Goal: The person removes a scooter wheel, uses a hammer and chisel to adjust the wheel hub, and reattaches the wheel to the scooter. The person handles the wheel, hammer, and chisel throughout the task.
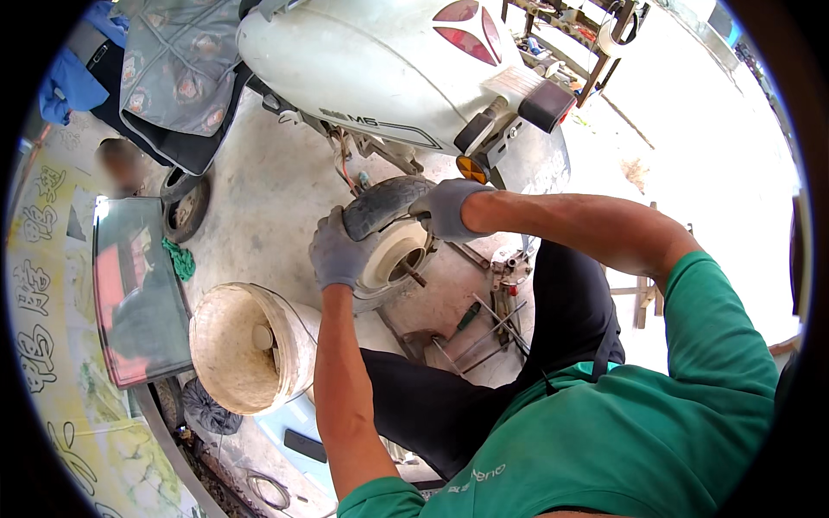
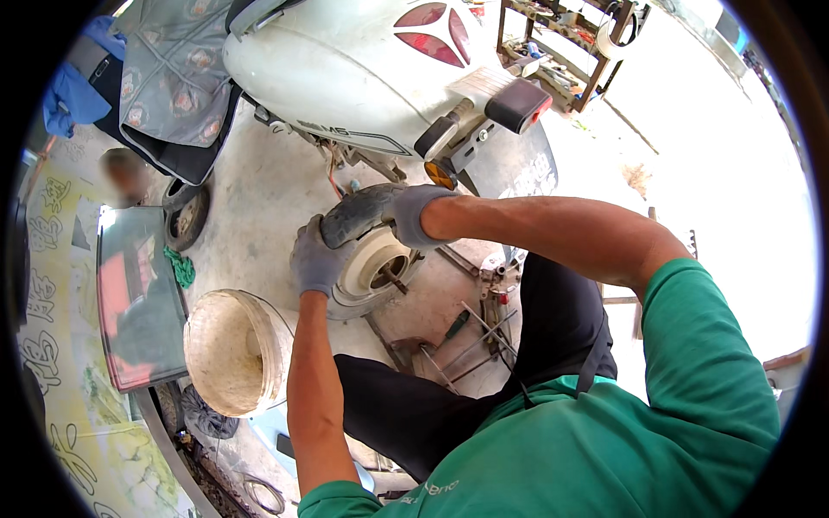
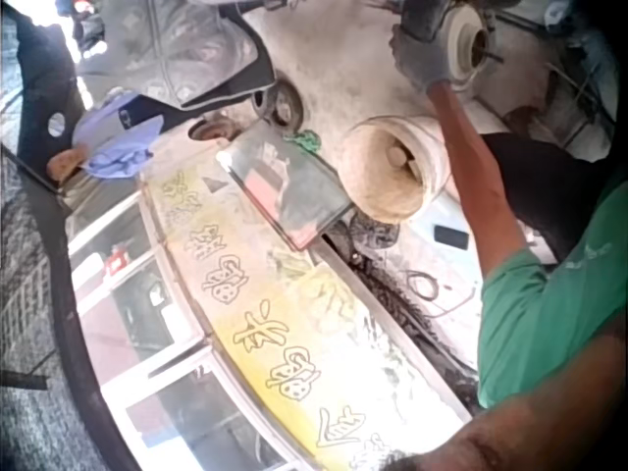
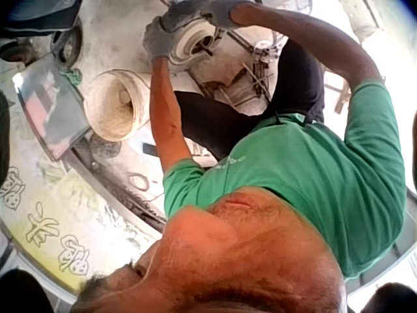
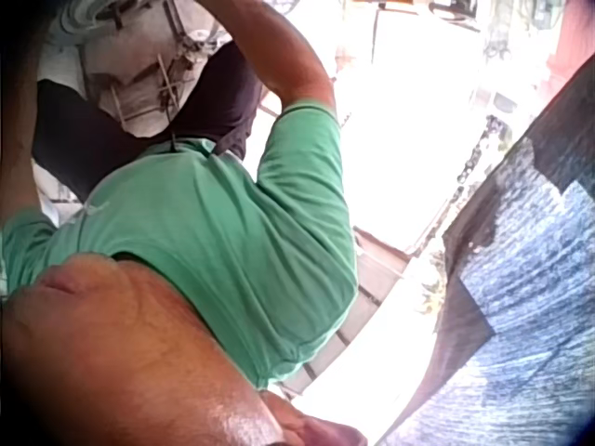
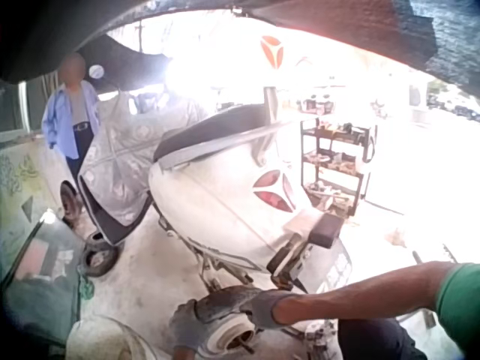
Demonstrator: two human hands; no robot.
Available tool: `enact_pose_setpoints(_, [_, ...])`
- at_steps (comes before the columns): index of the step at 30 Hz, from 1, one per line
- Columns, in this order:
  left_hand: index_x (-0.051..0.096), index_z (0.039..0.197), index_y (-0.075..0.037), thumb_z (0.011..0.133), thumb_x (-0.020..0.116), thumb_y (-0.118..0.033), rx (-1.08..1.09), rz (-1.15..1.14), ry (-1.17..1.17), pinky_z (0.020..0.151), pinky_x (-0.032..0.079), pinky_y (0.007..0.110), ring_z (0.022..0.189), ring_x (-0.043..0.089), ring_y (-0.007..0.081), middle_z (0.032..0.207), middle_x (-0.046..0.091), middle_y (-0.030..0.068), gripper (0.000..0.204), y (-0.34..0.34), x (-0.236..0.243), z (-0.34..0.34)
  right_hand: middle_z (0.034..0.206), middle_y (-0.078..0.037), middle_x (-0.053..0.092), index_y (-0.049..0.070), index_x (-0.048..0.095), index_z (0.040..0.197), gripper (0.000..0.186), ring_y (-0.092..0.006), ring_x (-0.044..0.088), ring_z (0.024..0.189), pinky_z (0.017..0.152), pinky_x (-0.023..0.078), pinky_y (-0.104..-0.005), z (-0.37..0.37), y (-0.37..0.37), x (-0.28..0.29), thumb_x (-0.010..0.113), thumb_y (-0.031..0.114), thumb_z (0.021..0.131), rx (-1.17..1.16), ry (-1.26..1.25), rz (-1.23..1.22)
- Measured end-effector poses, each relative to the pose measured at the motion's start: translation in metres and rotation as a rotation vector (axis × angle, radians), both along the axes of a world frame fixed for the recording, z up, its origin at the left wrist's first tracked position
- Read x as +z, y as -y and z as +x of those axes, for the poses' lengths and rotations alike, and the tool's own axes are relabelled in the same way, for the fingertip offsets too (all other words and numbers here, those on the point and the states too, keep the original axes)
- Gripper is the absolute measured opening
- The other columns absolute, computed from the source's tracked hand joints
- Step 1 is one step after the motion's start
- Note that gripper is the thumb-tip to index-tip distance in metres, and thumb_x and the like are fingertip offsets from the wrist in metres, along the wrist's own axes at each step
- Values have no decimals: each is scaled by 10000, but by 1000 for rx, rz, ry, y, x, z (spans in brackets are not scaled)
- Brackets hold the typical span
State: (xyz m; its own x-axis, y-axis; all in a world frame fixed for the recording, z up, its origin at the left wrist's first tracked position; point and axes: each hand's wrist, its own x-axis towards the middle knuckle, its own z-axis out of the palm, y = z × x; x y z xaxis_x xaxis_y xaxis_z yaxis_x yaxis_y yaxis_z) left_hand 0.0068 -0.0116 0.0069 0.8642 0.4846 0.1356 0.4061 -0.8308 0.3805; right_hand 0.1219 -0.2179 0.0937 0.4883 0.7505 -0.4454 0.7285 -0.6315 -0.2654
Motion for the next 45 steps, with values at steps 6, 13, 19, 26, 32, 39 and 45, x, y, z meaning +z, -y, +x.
enact_pose_setpoints(6, [560,1351,-106,643,849,-429,3,15,-38,949,511,465,1131,617,348,1205,615,139,830,-3,-2,3,998,-146,735,57,736,1015,275,-353,692,889,797,556,-450,37,-70,21,594,223,848,639,179,-418])
enact_pose_setpoints(13, [569,1299,-103,655,823,-439,-76,45,81,877,533,492,1016,652,372,1126,624,166,770,-13,-13,8,1090,-134,733,36,726,1055,297,-295,688,920,793,551,-422,58,-128,22,652,219,834,754,210,-532])
enact_pose_setpoints(19, [575,1338,-100,638,851,-406,-12,-65,13,938,513,477,1104,626,356,1194,617,138,812,-15,-4,13,1071,-156,714,99,613,1285,381,-352,688,997,859,537,-439,-24,-25,-3,556,285,957,-91,21,-65])
enact_pose_setpoints(26, [575,1303,-87,652,830,-442,-67,11,80,890,522,485,1007,656,356,1123,625,149,785,-23,-9,11,1130,-167,694,152,604,1307,360,-384,656,1043,931,505,-475,1,-13,-21,480,264,989,-75,-74,105])
enact_pose_setpoints(32, [579,1315,-90,640,842,-411,-81,2,73,902,521,485,1055,640,361,1160,622,153,792,-22,-14,6,888,-159,742,56,749,755,108,-296,729,809,656,590,-372,60,-95,-30,671,123,787,1008,408,-402])
enact_pose_setpoints(39, [588,1306,-96,637,852,-399,-47,-47,33,918,520,486,1086,633,363,1181,620,149,780,-19,-7,9,1020,-176,714,124,658,1200,329,-377,674,1010,873,528,-467,-11,-22,-8,533,205,907,-163,-30,43])
enact_pose_setpoints(45, [517,1302,-61,670,842,-438,-80,-5,-148,893,527,514,1071,631,398,1157,598,177,804,-25,9,6,1029,-168,720,87,710,1051,264,-358,689,981,826,553,-449,19,-50,-22,555,172,854,202,107,-114])
